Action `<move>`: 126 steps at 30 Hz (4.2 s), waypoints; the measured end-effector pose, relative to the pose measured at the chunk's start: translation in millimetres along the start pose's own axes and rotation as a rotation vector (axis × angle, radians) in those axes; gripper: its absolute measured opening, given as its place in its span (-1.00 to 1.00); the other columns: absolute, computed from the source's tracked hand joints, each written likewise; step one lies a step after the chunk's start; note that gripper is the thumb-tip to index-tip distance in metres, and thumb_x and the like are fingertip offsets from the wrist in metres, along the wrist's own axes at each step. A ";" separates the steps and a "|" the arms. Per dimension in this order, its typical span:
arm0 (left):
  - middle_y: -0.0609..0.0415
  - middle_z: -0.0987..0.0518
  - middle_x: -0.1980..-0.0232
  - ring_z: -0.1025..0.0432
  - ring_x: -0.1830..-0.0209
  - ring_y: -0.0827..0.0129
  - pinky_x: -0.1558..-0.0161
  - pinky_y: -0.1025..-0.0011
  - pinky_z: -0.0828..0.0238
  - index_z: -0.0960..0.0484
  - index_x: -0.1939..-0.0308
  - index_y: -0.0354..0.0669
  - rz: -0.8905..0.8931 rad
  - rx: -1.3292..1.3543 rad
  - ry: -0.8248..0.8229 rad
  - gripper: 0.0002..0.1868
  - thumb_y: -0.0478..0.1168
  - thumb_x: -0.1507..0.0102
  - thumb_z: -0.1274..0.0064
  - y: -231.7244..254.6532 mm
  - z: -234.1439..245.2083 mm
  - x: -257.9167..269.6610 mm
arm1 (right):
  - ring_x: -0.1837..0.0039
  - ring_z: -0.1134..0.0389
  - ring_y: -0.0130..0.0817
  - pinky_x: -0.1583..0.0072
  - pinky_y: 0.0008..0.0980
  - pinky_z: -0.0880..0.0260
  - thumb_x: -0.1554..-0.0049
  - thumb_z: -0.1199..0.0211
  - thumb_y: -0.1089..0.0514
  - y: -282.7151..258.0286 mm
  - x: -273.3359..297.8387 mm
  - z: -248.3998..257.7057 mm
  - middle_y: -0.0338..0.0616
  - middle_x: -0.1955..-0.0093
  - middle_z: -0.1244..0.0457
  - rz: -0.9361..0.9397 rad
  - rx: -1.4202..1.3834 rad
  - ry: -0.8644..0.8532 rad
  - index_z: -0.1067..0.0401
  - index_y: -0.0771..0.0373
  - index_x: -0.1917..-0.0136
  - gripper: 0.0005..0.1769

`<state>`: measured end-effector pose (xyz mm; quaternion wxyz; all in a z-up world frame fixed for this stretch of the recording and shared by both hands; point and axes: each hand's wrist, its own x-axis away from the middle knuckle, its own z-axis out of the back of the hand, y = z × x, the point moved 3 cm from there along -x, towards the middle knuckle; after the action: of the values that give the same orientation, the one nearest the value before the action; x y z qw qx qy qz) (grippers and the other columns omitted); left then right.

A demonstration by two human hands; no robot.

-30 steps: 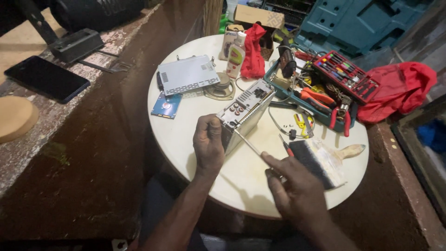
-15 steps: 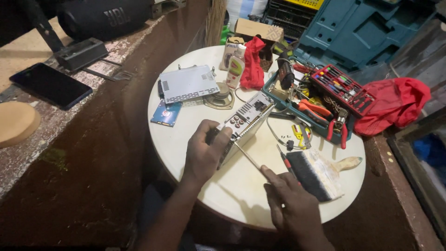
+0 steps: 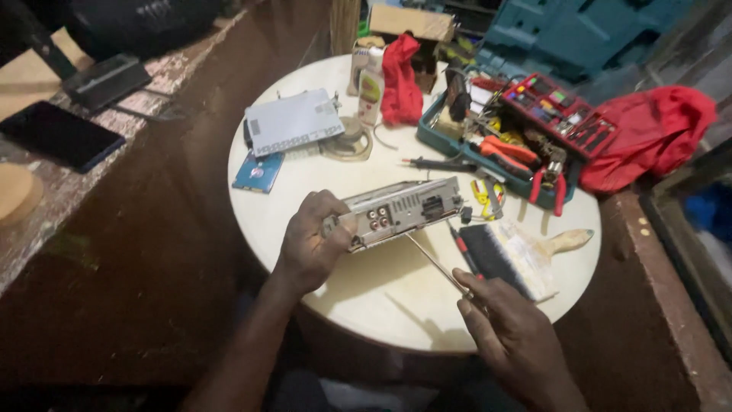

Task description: The person uses a screwdriver to remove and reinsert screws on the sides and back of a silver car stereo unit. They repeatedly rotate the device to access different screw holes and then place it back on the table.

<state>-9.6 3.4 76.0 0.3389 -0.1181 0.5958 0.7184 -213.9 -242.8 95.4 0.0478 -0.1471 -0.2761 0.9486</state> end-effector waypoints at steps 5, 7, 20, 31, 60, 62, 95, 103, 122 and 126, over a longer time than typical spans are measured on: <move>0.15 -0.44 0.28 -0.30 0.19 0.29 0.09 0.29 -0.23 -0.49 0.30 -0.06 -0.081 -0.007 -0.038 -0.81 -0.07 -0.31 0.03 6.1 -3.6 7.4 | 0.04 -0.50 -0.39 0.07 -0.32 -0.44 -0.19 -0.30 -0.01 -16.8 -3.5 5.1 -0.43 0.00 -0.40 0.094 0.122 -0.066 -0.50 -0.26 -0.43 -0.47; 0.14 -0.42 0.28 -0.28 0.19 0.30 0.08 0.30 -0.23 -0.48 0.29 -0.07 -0.113 0.006 -0.043 -0.81 -0.08 -0.33 0.04 8.5 -4.5 8.0 | 0.07 -0.49 -0.36 0.14 -0.22 -0.46 -0.18 -0.29 -0.03 -15.5 -4.2 6.4 -0.44 0.03 -0.37 0.114 0.204 -0.096 -0.47 -0.33 -0.45 -0.45; 0.15 -0.40 0.28 -0.28 0.20 0.32 0.09 0.29 -0.22 -0.44 0.30 -0.03 -0.097 0.071 -0.062 -0.72 0.00 -0.41 0.17 3.8 -8.2 8.4 | 0.05 -0.52 0.09 0.20 0.21 -0.51 -0.14 -0.21 -0.18 -59.7 -44.4 44.9 -0.40 -0.15 -0.37 0.048 0.590 -0.413 -0.37 -0.62 -0.47 -0.38; 0.18 -0.44 0.27 -0.33 0.21 0.36 0.08 0.31 -0.26 -0.47 0.32 -0.02 -0.018 0.146 -0.013 -0.69 0.03 -0.40 0.17 -4.0 -5.0 4.3 | -0.05 -0.54 0.00 0.13 0.27 -0.54 -0.15 -0.10 -0.09 -105.5 -77.4 51.7 -0.49 -0.16 -0.42 0.080 0.729 -0.533 -0.47 -0.47 -0.35 -0.49; 0.31 -0.28 0.35 -0.16 0.33 0.51 0.19 0.41 -0.16 -0.38 0.29 0.02 0.110 0.280 0.066 -0.72 0.01 -0.46 0.19 -30.0 -7.1 -11.0 | -0.08 -0.53 -0.16 0.22 0.14 -0.51 -0.17 -0.24 -0.21 -74.7 -72.1 49.9 -0.62 -0.21 -0.45 0.111 0.590 -0.152 -0.59 -0.42 -0.23 -0.64; 0.30 -0.28 0.36 -0.17 0.33 0.51 0.20 0.41 -0.16 -0.37 0.29 0.02 0.122 0.292 0.065 -0.72 0.01 -0.46 0.19 -27.3 -7.9 -10.2 | -0.11 -0.51 -0.17 0.19 0.13 -0.51 -0.17 -0.22 -0.23 -79.0 -76.3 54.1 -0.62 -0.19 -0.45 0.074 0.623 -0.200 -0.57 -0.47 -0.24 -0.63; 0.03 -0.56 0.09 -0.38 0.02 0.11 -0.24 0.09 -0.25 -0.65 -0.01 -0.08 -0.302 -0.070 -0.188 -0.72 -0.02 -0.36 -0.11 -6.8 -6.4 34.5 | -0.05 -0.53 -0.49 -0.03 -0.39 -0.47 -0.18 -0.25 -0.10 26.9 -0.8 4.6 -0.47 -0.07 -0.52 -0.107 0.043 -0.366 -0.56 -0.13 -0.22 -0.66; -0.24 -0.56 0.01 -0.48 -0.07 -0.15 -0.42 -0.45 -0.17 -0.63 0.13 -0.32 -0.611 -0.192 -0.403 -0.78 -0.18 -0.41 -0.13 11.0 -10.4 67.6 | 0.12 -0.36 -0.53 0.04 -0.47 -0.33 -0.09 -0.49 0.06 41.9 12.8 -22.6 -0.35 0.14 -0.50 -0.490 -0.163 0.045 -0.66 0.07 0.08 -0.88; -0.13 -0.53 -0.16 -0.41 -0.24 0.01 -0.18 0.05 -0.63 -0.66 0.14 -0.19 -0.345 -0.495 -0.163 -0.66 -0.10 -0.25 -0.50 25.4 -9.8 109.8 | 0.02 -0.38 -0.44 0.13 -0.48 -0.45 -0.23 -0.32 0.22 25.8 -7.4 -53.8 -0.21 -0.23 -0.37 -0.427 -0.230 0.271 -0.52 0.18 -0.23 -0.72; -0.04 -0.66 -0.08 -0.57 -0.18 0.03 0.07 0.21 -0.70 -0.59 0.21 -0.07 -0.269 -0.524 -0.123 -0.94 -0.25 -0.37 -0.13 33.3 4.3 105.1 | -0.30 -0.40 -0.18 -0.34 -0.33 -0.37 -0.23 -0.33 0.37 35.4 9.1 -58.6 0.02 -0.19 -0.37 -0.161 -0.178 0.310 -0.49 0.33 -0.12 -0.82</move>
<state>-107.6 41.8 42.7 0.4244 -0.2356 0.3477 0.8021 -205.0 -241.2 27.0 0.1522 -0.2725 -0.3590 0.8796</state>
